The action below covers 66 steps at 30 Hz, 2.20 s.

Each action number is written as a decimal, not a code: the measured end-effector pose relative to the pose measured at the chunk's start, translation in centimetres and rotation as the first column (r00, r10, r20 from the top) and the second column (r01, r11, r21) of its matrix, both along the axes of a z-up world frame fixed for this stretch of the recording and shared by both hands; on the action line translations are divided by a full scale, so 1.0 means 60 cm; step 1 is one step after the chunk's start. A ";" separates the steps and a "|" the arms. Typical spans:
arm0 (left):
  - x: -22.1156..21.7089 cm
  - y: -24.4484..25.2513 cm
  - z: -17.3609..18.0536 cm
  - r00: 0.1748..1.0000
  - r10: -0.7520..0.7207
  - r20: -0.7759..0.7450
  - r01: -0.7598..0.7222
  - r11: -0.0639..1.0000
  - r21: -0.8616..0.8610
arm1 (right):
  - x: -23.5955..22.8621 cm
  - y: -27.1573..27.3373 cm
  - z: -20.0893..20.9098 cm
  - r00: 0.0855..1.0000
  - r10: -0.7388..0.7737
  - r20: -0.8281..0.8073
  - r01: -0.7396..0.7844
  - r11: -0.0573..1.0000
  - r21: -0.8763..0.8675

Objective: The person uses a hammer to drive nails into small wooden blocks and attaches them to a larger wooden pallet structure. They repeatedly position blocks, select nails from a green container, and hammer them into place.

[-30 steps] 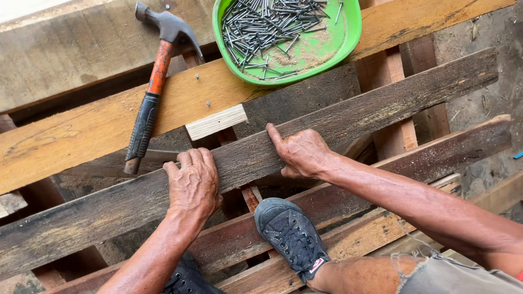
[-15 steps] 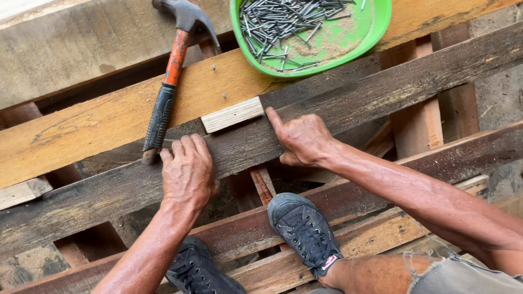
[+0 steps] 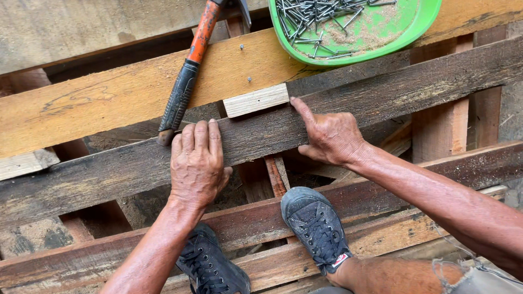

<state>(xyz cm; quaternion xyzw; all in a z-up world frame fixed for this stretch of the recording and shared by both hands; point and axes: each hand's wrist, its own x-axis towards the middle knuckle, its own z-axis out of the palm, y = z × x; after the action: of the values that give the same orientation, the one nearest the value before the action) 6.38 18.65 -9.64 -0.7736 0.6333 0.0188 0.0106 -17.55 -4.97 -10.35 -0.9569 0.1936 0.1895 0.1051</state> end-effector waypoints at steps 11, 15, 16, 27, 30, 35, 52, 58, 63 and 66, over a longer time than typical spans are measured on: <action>0.039 -0.032 0.042 0.982 -0.029 -0.187 0.050 0.993 0.105 | 0.056 -0.036 0.090 0.977 -0.098 -0.190 0.158 0.929 0.333; 0.089 -0.029 0.034 0.982 0.046 -0.181 -0.041 0.999 0.033 | 0.025 -0.031 0.037 0.823 -0.543 -0.167 0.517 0.593 0.617; 0.099 -0.028 0.033 0.991 0.039 -0.129 -0.033 0.998 0.051 | 0.013 -0.022 0.012 0.712 -0.647 -0.273 0.573 0.310 0.758; 0.143 -0.024 0.250 0.989 -0.123 -0.087 0.145 0.931 0.334 | 0.068 0.100 0.031 0.430 -0.636 -0.641 0.372 -0.523 0.767; 0.170 -0.053 0.314 0.993 -0.118 -0.031 0.122 0.964 0.238 | 0.104 0.112 0.033 0.366 -0.634 -0.682 0.366 -0.575 0.731; 0.200 -0.123 0.330 0.982 0.122 -0.145 -0.038 0.877 0.478 | 0.170 0.111 0.064 0.240 -0.655 -0.717 0.361 -0.625 0.692; 0.227 -0.110 0.163 0.956 0.286 -0.063 -0.223 0.849 0.479 | 0.123 0.066 0.094 0.183 -0.735 -0.653 0.309 -0.588 0.748; 0.167 -0.093 -0.044 0.902 0.403 -0.152 -0.386 0.913 0.133 | 0.096 0.071 0.038 0.202 -0.725 -0.658 0.295 -0.595 0.747; 0.135 -0.111 -0.089 0.878 0.456 -0.148 -0.464 0.885 -0.024 | 0.129 0.086 0.011 0.312 -0.690 -0.653 0.272 -0.593 0.758; 0.113 -0.116 -0.089 0.840 0.530 -0.115 -0.539 0.840 -0.066 | 0.142 0.092 0.006 0.362 -0.686 -0.631 0.297 -0.557 0.776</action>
<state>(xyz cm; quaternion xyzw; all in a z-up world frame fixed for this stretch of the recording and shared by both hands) 13.15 11.68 -14.99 -0.9174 0.3924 0.0261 -0.0611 -9.04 0.57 -10.02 -0.2780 0.4642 0.0270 0.8406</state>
